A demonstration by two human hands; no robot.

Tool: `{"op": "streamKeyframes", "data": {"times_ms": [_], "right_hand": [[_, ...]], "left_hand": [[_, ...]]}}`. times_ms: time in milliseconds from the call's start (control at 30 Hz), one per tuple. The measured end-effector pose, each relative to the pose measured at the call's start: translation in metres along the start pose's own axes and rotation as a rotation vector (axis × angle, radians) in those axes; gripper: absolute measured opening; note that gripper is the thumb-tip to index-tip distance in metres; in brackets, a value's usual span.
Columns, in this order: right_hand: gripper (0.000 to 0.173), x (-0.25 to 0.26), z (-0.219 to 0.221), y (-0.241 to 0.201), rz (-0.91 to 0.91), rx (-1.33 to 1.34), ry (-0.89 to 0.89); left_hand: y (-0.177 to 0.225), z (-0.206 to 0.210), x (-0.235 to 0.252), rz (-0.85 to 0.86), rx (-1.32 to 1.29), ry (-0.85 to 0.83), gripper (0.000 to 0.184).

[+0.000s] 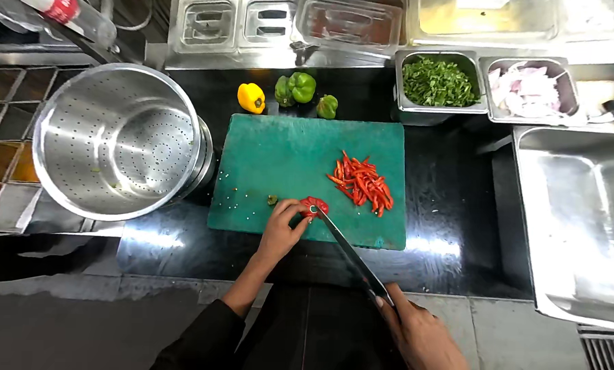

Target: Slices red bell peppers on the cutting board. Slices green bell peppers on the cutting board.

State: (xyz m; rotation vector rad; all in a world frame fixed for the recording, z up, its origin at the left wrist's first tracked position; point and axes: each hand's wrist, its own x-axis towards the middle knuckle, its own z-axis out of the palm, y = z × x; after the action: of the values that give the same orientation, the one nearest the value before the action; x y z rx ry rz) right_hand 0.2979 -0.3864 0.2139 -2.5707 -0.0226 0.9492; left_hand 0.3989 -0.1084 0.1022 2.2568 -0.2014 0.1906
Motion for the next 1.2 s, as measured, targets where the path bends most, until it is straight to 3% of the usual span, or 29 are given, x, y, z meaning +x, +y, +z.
{"op": "streamKeyframes", "data": {"times_ms": [333, 433, 633, 767, 867, 967, 1100, 1200], "right_hand": [[0.04, 0.022, 0.006, -0.026, 0.17, -0.205, -0.119], [0.039, 0.015, 0.013, -0.016, 0.141, -0.203, -0.064], [0.041, 0.02, -0.014, 0.005, 0.139, -0.132, -0.157], [0.041, 0.027, -0.019, 0.016, 0.109, -0.08, -0.192], [0.039, 0.031, -0.018, 0.027, 0.073, -0.005, -0.214], [0.038, 0.027, -0.013, 0.041, 0.05, 0.1, -0.241], [0.039, 0.01, -0.007, 0.065, 0.031, 0.241, -0.28], [0.037, -0.005, -0.002, 0.078, 0.027, 0.394, -0.275]], "left_hand": [[-0.003, 0.003, 0.002, 0.033, 0.01, -0.001, 0.015], [-0.002, 0.002, 0.005, 0.048, 0.045, -0.006, 0.013], [-0.012, -0.012, 0.022, 0.146, 0.102, -0.07, 0.013], [-0.015, -0.02, 0.035, 0.235, 0.136, -0.124, 0.025], [0.0, -0.018, 0.038, 0.122, 0.163, -0.189, 0.031], [0.025, -0.008, 0.036, -0.052, 0.24, -0.168, 0.02], [0.049, 0.014, 0.034, -0.228, 0.367, -0.101, 0.03], [0.064, 0.024, 0.036, -0.34, 0.304, -0.088, 0.029]]}}
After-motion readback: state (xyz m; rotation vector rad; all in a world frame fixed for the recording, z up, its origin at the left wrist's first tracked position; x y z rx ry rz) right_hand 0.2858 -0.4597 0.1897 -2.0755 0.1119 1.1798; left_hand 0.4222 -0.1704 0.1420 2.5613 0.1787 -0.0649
